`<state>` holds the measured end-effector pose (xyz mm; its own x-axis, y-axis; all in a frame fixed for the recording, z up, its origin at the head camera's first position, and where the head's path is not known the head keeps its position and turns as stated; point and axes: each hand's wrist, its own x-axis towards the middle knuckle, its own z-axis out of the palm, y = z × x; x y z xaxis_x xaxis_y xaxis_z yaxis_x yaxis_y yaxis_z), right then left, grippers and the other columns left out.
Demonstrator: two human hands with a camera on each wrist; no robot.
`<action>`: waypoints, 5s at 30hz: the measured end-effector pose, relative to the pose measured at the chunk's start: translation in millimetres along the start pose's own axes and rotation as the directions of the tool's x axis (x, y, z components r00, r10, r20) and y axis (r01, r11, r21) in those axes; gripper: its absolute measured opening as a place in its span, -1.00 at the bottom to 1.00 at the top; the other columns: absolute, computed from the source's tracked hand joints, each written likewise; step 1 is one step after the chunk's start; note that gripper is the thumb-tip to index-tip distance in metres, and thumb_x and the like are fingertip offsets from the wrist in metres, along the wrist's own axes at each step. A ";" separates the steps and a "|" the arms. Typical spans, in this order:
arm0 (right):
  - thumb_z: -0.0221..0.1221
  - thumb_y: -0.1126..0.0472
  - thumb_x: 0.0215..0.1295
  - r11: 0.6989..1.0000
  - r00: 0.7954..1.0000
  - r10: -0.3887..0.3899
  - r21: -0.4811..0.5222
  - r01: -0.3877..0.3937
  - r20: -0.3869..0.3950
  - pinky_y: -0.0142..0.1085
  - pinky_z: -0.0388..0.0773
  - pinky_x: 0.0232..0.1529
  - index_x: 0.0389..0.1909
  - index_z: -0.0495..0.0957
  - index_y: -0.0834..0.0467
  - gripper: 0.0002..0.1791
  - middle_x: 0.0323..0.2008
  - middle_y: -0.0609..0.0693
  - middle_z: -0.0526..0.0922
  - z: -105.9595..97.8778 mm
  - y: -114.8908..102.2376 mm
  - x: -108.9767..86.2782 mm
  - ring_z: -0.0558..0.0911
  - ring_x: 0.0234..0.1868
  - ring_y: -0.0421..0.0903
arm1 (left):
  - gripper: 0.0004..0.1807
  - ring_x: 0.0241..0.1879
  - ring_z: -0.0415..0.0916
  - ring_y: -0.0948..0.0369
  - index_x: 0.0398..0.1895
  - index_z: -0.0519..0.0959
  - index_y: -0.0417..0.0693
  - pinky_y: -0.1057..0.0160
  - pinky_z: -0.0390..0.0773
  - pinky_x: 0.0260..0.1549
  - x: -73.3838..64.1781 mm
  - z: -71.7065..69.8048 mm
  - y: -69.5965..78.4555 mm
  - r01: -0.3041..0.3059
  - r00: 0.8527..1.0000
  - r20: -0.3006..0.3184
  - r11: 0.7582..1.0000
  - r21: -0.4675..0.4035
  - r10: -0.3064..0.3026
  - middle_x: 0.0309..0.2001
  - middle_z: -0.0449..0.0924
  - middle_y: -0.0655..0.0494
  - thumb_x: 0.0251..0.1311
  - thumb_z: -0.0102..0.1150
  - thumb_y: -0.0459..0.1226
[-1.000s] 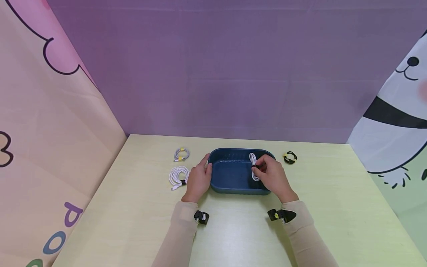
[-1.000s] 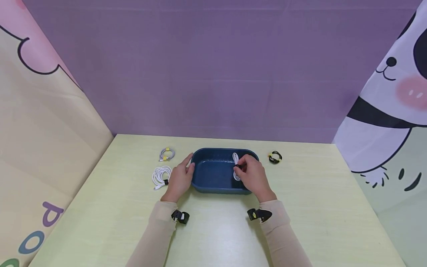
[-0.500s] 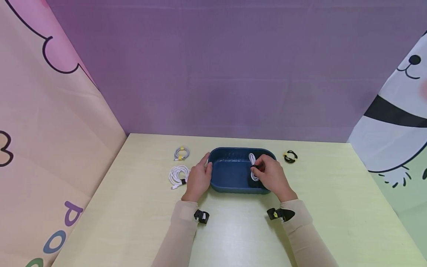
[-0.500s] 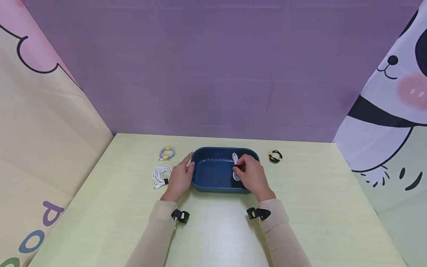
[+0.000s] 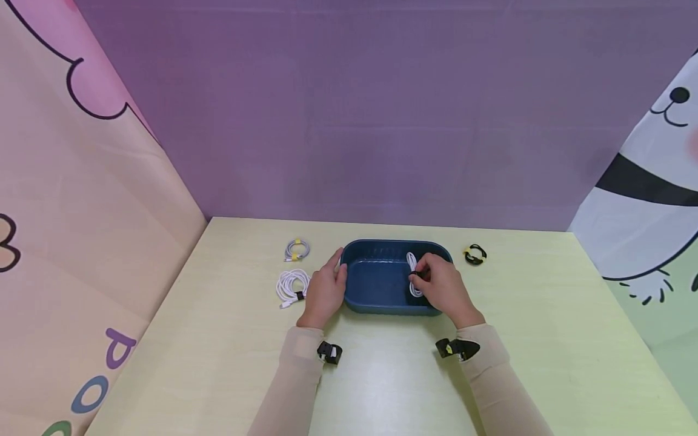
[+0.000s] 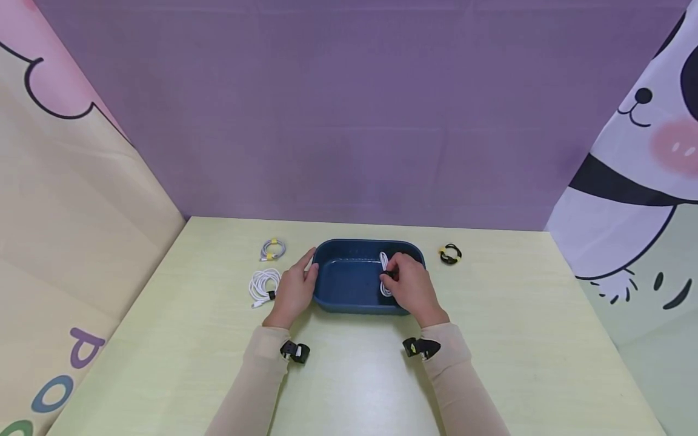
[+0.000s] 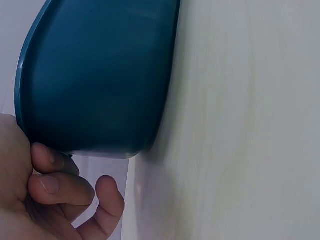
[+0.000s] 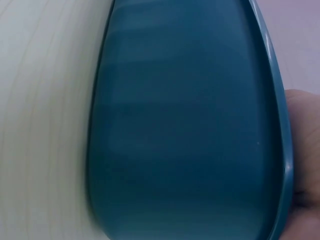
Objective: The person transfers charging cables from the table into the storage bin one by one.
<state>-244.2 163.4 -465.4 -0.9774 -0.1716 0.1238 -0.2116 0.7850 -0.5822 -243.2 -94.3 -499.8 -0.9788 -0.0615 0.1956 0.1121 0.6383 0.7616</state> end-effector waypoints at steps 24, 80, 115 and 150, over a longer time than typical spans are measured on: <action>0.36 0.20 0.31 0.995 0.997 -0.019 -0.101 0.026 0.073 -0.30 0.45 -0.41 -0.28 0.54 0.14 -0.82 -0.37 0.01 0.60 3.9 -1.0 2.4 0.53 -0.41 -0.12 | -0.50 -0.79 0.16 0.26 0.49 0.39 -0.07 0.30 0.11 -0.73 1.4 0.5 0.8 0.001 1.000 0.009 1.000 -0.012 -0.001 -0.77 0.24 0.19 0.54 0.02 -0.22; 0.23 0.21 0.44 0.992 0.987 -0.037 0.113 0.055 -0.156 -0.29 0.54 -0.27 -0.15 0.63 0.16 -0.90 -0.32 0.05 0.70 -12.8 7.1 3.1 0.59 -0.35 -0.08 | -0.50 -0.78 0.17 0.27 0.49 0.39 -0.05 0.31 0.11 -0.73 0.8 0.1 1.9 0.008 1.000 0.016 1.000 -0.012 -0.008 -0.77 0.24 0.20 0.54 0.01 -0.21; 0.07 0.14 0.46 0.971 0.971 0.239 0.002 -0.239 -0.015 0.36 0.20 0.34 0.47 0.19 0.41 -0.32 0.48 0.49 0.07 -47.7 96.8 0.6 0.12 0.37 0.58 | -0.49 -0.75 0.22 0.27 0.49 0.39 -0.07 0.28 0.16 -0.70 1.7 -0.2 -0.3 -0.004 1.000 0.006 1.000 -0.005 0.004 -0.75 0.32 0.18 0.54 0.01 -0.21; -0.07 0.55 0.14 0.975 0.983 0.182 -0.132 -0.181 -0.004 0.41 0.19 0.11 0.43 0.36 0.18 -0.26 0.45 0.42 0.10 -47.5 100.8 -3.4 0.15 0.23 0.60 | -0.48 -0.77 0.18 0.27 0.51 0.36 -0.07 0.30 0.15 -0.71 2.1 -1.2 1.4 -0.005 1.000 0.023 1.000 -0.012 0.005 -0.76 0.27 0.20 0.55 0.00 -0.21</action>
<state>-262.4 271.4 -486.4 -0.9995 -0.0236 0.0185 -0.0297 0.8745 -0.4842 -244.9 -94.5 -497.6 -0.9818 -0.0408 0.1855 0.1189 0.6297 0.7677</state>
